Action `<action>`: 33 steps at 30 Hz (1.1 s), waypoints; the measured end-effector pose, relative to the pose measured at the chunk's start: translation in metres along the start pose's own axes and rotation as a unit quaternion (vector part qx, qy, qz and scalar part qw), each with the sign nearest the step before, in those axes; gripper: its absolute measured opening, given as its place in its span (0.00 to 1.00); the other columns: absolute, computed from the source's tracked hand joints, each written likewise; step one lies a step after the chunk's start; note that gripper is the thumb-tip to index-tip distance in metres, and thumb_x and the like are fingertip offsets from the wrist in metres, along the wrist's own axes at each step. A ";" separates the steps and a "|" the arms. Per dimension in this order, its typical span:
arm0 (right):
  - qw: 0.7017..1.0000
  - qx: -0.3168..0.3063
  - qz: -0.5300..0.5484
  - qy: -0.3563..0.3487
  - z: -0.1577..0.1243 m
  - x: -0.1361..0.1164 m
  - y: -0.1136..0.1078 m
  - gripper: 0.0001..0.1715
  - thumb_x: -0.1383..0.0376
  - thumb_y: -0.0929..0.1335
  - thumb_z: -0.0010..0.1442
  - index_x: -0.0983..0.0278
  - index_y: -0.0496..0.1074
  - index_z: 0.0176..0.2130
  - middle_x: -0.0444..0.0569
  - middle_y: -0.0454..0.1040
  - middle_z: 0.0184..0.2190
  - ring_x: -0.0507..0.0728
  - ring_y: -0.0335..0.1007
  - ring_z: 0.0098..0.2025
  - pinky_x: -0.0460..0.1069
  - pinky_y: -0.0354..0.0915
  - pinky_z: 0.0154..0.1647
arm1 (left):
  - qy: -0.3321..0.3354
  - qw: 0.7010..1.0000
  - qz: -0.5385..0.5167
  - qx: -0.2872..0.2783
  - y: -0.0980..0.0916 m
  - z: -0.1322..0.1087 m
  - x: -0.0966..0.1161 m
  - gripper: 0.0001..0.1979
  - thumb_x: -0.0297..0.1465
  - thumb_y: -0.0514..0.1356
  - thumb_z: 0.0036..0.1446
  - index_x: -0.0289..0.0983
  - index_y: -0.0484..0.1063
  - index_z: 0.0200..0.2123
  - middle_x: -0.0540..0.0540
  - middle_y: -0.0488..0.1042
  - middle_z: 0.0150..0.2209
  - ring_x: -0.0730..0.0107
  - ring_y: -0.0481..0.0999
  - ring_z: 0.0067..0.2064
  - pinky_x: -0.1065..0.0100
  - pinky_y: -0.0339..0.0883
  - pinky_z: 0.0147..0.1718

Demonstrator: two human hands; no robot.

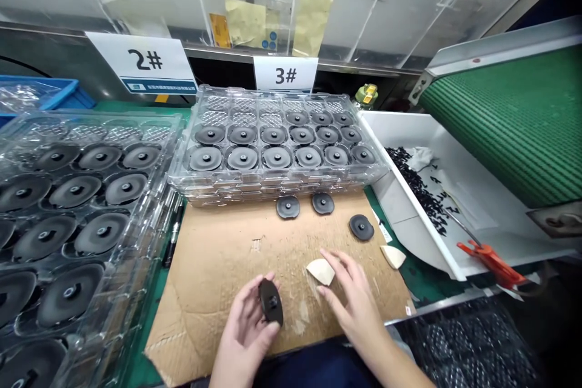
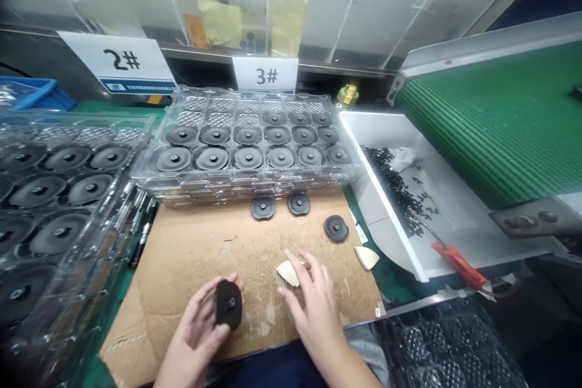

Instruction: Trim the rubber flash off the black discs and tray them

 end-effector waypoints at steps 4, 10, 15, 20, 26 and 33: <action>0.991 -0.002 -0.110 -0.075 0.010 0.016 0.006 0.24 0.67 0.63 0.57 0.56 0.64 0.54 0.56 0.62 0.50 0.63 0.62 0.46 0.62 0.63 0.45 | -0.107 0.972 -0.206 -0.026 0.009 0.001 -0.011 0.27 0.36 0.63 0.47 0.46 0.61 0.52 0.41 0.63 0.58 0.53 0.66 0.55 0.54 0.54 0.56; 0.995 0.008 -0.021 -0.100 0.034 0.019 0.007 0.18 0.69 0.59 0.60 0.62 0.67 0.49 0.55 0.67 0.43 0.61 0.64 0.45 0.58 0.64 0.45 | -0.098 0.962 -0.249 -0.060 0.030 -0.001 -0.004 0.29 0.34 0.64 0.47 0.45 0.60 0.54 0.41 0.65 0.56 0.54 0.65 0.56 0.54 0.50 0.58; 0.987 -0.033 0.067 -0.142 0.013 -0.002 0.017 0.15 0.67 0.62 0.61 0.59 0.68 0.48 0.48 0.73 0.37 0.56 0.67 0.38 0.52 0.66 0.39 | -0.107 0.965 -0.231 -0.070 0.048 -0.004 -0.003 0.32 0.33 0.65 0.46 0.43 0.60 0.54 0.39 0.64 0.57 0.54 0.64 0.56 0.58 0.56 0.56; 0.986 -0.022 0.116 -0.117 0.013 -0.013 -0.012 0.13 0.68 0.62 0.60 0.60 0.69 0.45 0.47 0.74 0.37 0.55 0.68 0.38 0.50 0.67 0.38 | -0.115 0.969 -0.206 -0.068 0.064 -0.002 -0.004 0.33 0.33 0.65 0.45 0.43 0.60 0.55 0.41 0.65 0.56 0.55 0.64 0.56 0.60 0.59 0.54; 0.958 -0.005 0.210 -0.194 0.007 -0.083 -0.074 0.19 0.70 0.60 0.61 0.61 0.63 0.52 0.48 0.70 0.44 0.54 0.66 0.44 0.50 0.64 0.46 | -0.139 0.976 -0.154 -0.070 0.087 -0.005 -0.014 0.30 0.33 0.67 0.43 0.44 0.64 0.52 0.45 0.72 0.50 0.62 0.71 0.51 0.68 0.66 0.47; 0.965 -0.036 0.168 -0.198 0.014 -0.099 -0.069 0.16 0.69 0.59 0.62 0.63 0.66 0.48 0.48 0.71 0.40 0.54 0.67 0.41 0.49 0.63 0.44 | -0.116 0.983 -0.138 -0.040 0.088 -0.005 -0.006 0.20 0.36 0.67 0.42 0.40 0.72 0.42 0.49 0.77 0.36 0.69 0.76 0.41 0.73 0.70 0.40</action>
Point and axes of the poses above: each hand's wrist, its own z-axis towards the middle knuckle, its own y-axis out of the palm, x = y × z, the point moved 10 cm from there along z, towards the middle knuckle
